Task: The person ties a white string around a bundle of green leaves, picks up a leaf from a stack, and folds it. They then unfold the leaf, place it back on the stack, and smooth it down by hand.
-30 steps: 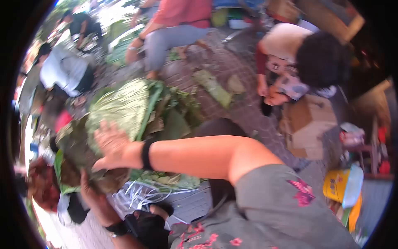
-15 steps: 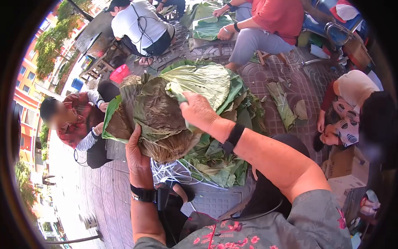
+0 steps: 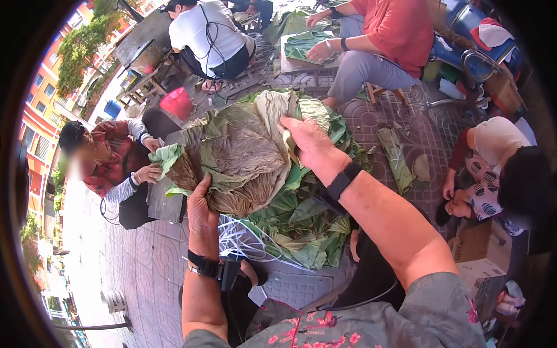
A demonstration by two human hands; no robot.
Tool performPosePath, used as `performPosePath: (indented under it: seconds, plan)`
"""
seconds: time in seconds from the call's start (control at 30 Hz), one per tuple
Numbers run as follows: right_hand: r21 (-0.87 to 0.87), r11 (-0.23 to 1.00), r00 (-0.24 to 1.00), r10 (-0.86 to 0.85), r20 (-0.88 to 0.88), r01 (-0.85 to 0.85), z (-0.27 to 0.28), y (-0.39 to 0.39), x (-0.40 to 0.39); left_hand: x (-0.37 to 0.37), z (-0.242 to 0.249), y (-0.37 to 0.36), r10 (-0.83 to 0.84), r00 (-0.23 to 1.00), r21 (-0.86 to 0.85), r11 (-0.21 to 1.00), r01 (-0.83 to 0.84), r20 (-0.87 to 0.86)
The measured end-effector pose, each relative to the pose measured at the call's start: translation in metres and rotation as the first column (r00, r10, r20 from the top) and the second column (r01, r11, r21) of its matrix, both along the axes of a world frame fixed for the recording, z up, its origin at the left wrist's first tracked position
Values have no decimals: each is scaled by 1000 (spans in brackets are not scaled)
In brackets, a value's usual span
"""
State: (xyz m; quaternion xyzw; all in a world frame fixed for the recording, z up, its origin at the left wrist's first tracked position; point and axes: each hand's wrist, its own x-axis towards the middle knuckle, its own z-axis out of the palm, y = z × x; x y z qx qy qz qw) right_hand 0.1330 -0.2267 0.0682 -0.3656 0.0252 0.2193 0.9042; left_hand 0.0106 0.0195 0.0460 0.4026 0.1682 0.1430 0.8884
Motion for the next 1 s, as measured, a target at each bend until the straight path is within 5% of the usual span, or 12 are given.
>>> performPosePath:
  seconds: [0.2, 0.3, 0.43, 0.47, 0.5, 0.57, 0.63, 0.73, 0.83, 0.87, 0.97, 1.0]
  plan:
    - [13, 999, 999, 36, -10, -36, -33, -16, 53, 38, -28, 4, -39, 999, 23, 999, 39, 16]
    - [-249, 967, 981, -101, -163, 58, -81, -38, 79, 59, -97, 11, -32, 992, -107, 994, 19, -119]
    - [-424, 897, 990, -143, -17, 122, -113, -48, 100, 54, -85, -2, 24, 979, -150, 987, -55, -204]
    - [-636, 741, 969, -241, 48, 216, -71, -38, 77, 56, -91, 3, 36, 975, -149, 986, -70, -219]
    - [-750, 486, 894, -241, 378, 448, -66, -31, 76, 55, -86, 2, 36, 976, -165, 984, -73, -216]
    - [-533, -66, 537, 68, 841, 843, -61, -25, 76, 51, -71, -7, 27, 977, -197, 978, -70, -211]
    - [-492, 229, 397, 360, 844, 840, -24, -15, 49, 50, -77, -7, -4, 984, -191, 981, -31, -177]
    - [-560, 348, 270, 613, 743, 752, -36, 12, 19, 44, -69, -13, -21, 985, -176, 984, -9, -169]
    - [-527, 169, 242, 746, 621, 833, -45, 15, 5, 41, -65, -14, -53, 987, -143, 989, 30, -154]
    - [-554, 183, 258, 739, 623, 812, -45, 14, 10, 42, -69, -12, -72, 987, -112, 992, 55, -145]
    - [-787, 224, 686, 392, 613, 575, -40, 17, 16, 37, -53, -16, -104, 991, 0, 995, 105, -82]
    - [-683, 270, 621, 285, 730, 679, -49, 17, 24, 35, -46, -22, -116, 992, 41, 992, 118, -57]
